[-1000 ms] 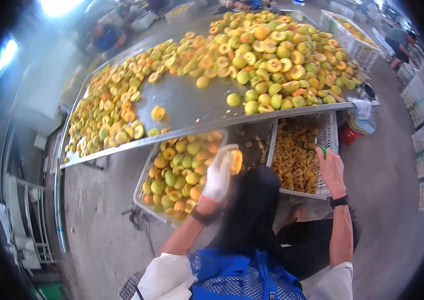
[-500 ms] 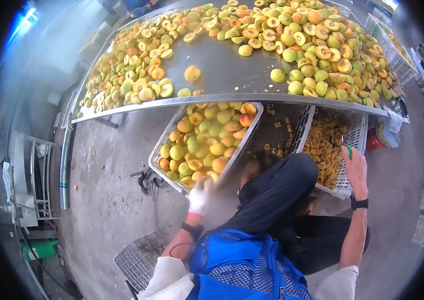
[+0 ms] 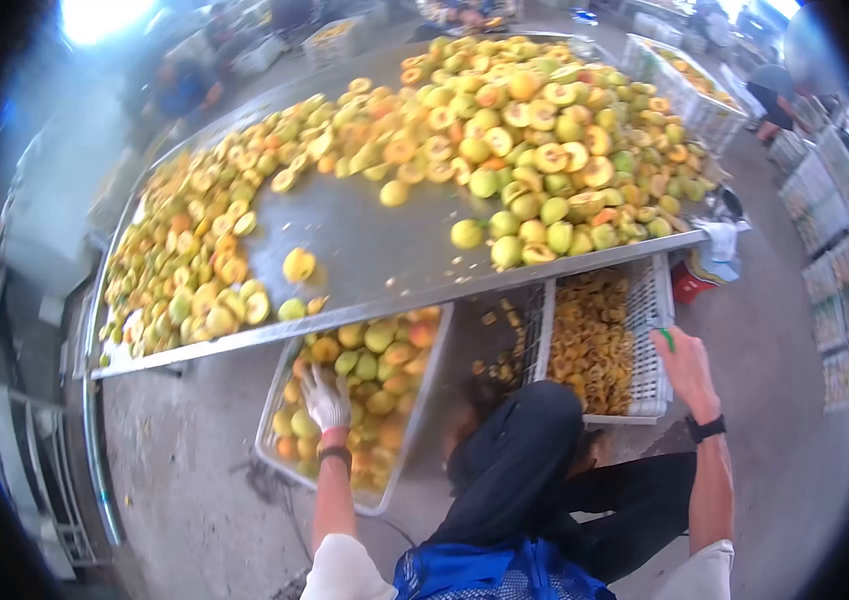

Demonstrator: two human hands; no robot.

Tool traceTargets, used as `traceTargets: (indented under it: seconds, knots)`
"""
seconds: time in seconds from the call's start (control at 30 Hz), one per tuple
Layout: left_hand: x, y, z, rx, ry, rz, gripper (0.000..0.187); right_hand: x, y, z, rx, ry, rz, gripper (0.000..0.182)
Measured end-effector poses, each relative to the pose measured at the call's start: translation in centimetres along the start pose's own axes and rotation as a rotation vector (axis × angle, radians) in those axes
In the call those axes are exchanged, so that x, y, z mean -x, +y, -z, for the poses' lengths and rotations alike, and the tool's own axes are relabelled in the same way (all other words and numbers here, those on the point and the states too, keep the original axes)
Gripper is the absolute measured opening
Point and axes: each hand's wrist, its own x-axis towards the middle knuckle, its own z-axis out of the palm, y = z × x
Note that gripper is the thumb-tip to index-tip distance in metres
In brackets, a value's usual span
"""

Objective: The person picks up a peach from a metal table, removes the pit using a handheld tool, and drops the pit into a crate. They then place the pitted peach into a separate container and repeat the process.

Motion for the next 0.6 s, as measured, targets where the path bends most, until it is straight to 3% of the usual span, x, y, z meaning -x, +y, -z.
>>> traceTargets:
  seconds: [0.03, 0.1, 0.27, 0.37, 0.43, 0.53, 0.6]
  knots:
    - [0.4, 0.3, -0.9, -0.232, -0.024, -0.036, 0.063, 0.0, -0.4, 0.5, 0.011, 0.017, -0.021, 0.035]
    - [0.4, 0.2, -0.9, -0.213, -0.077, -0.043, 0.06, -0.8, -2.0, 0.7, -0.026, -0.019, 0.058, 0.035]
    - [0.9, 2.2, 3.2, -0.05, 0.098, -0.097, 0.046, -3.0, -4.5, -0.3, -0.083, 0.078, 0.165, 0.038]
    - [1.2, 4.9, 5.7, 0.11, 0.082, -0.041, 0.043, -4.2, -6.7, -1.0, -0.162, 0.022, 0.136, 0.037]
    - [0.2, 9.6, 9.1, 0.103, 0.128, -0.124, 0.036, -4.6, -7.6, -1.7, -0.194, -0.035, 0.118, 0.037]
    - [-2.7, 15.9, 11.6, 0.362, 0.209, -0.338, 0.027, -5.0, -8.0, -2.9, -0.15, -0.044, 0.204, 0.037]
    - [-6.1, 19.9, 12.0, 0.423, 0.161, -0.358, 0.027, -5.0, -8.0, -3.5, -0.107, -0.029, 0.27, 0.038]
